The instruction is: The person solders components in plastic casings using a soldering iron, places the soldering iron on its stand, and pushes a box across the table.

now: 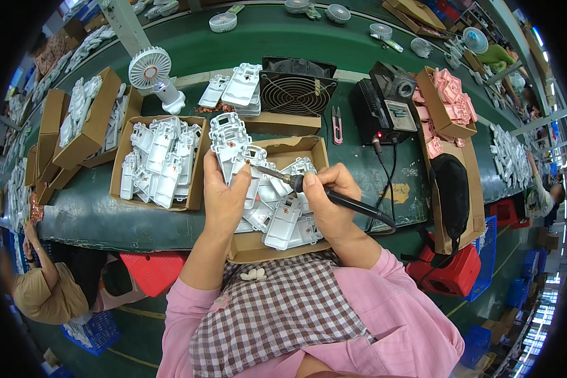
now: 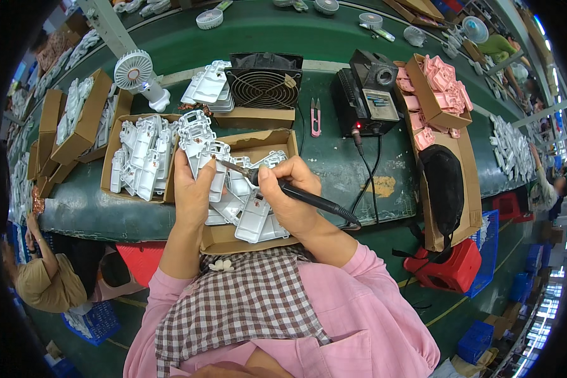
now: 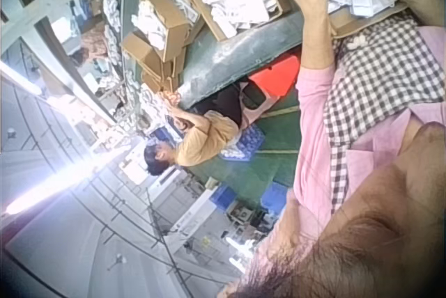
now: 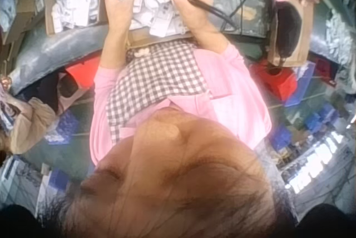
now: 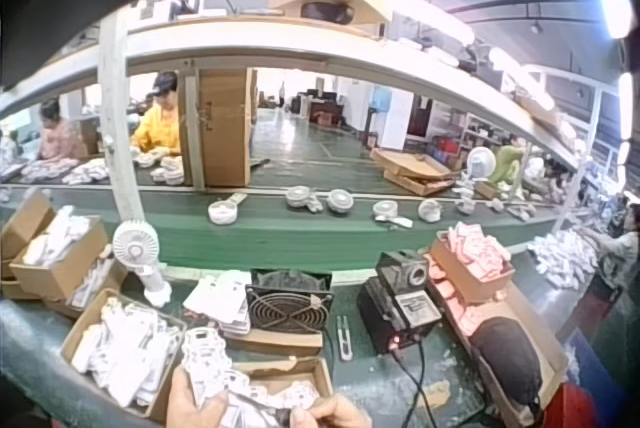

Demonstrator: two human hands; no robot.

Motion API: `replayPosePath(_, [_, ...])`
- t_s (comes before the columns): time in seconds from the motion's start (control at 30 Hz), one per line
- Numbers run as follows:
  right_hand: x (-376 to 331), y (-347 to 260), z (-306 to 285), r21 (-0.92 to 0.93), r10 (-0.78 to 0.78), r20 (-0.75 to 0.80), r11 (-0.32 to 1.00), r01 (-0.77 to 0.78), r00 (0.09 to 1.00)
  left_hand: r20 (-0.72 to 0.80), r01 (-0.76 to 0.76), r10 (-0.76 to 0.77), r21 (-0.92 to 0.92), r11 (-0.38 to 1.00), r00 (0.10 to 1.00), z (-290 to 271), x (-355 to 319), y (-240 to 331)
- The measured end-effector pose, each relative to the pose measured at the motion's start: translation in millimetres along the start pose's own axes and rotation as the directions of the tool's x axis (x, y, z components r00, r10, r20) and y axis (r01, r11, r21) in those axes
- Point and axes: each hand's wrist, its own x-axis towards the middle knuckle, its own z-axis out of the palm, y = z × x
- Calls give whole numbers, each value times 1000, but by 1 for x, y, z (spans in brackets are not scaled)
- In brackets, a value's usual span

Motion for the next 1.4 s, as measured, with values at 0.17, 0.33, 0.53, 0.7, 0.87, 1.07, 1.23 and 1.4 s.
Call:
replayPosePath(0.17, [-2, 0, -1, 125, 53, -33, 991, -48, 998, 13, 7, -7, 14, 1000, 1000, 0, -1, 0])
replayPosePath(0.33, [-1, -2, -1, 114, 78, -35, 991, -73, 996, 23, -1, -1, 71, 997, 1000, -2, -1, -4])
replayPosePath(0.53, [-2, 1, -1, 106, 85, -27, 991, -82, 996, 39, 0, -4, 93, 996, 999, -1, -2, -3])
replayPosePath(0.7, [-1, -1, -1, 74, 82, -15, 994, -80, 997, 37, -11, 7, 121, 993, 999, -2, -2, -5])
replayPosePath(0.87, [-1, -1, -1, 78, 87, -8, 993, -86, 996, 34, 1, -5, 116, 993, 999, -1, -2, -3])
replayPosePath(1.07, [-4, 4, -3, 235, 23, -97, 972, 0, 995, 37, 26, -26, -12, 1000, 999, -1, -3, -2])
replayPosePath(1.23, [-8, 4, -8, 322, 23, -97, 947, 9, 995, 128, 97, -75, -173, 980, 989, 0, -5, 4])
replayPosePath(1.4, [-7, 5, -5, 220, -18, -72, 975, 34, 997, 131, 144, -125, -147, 979, 984, 0, -4, -1])
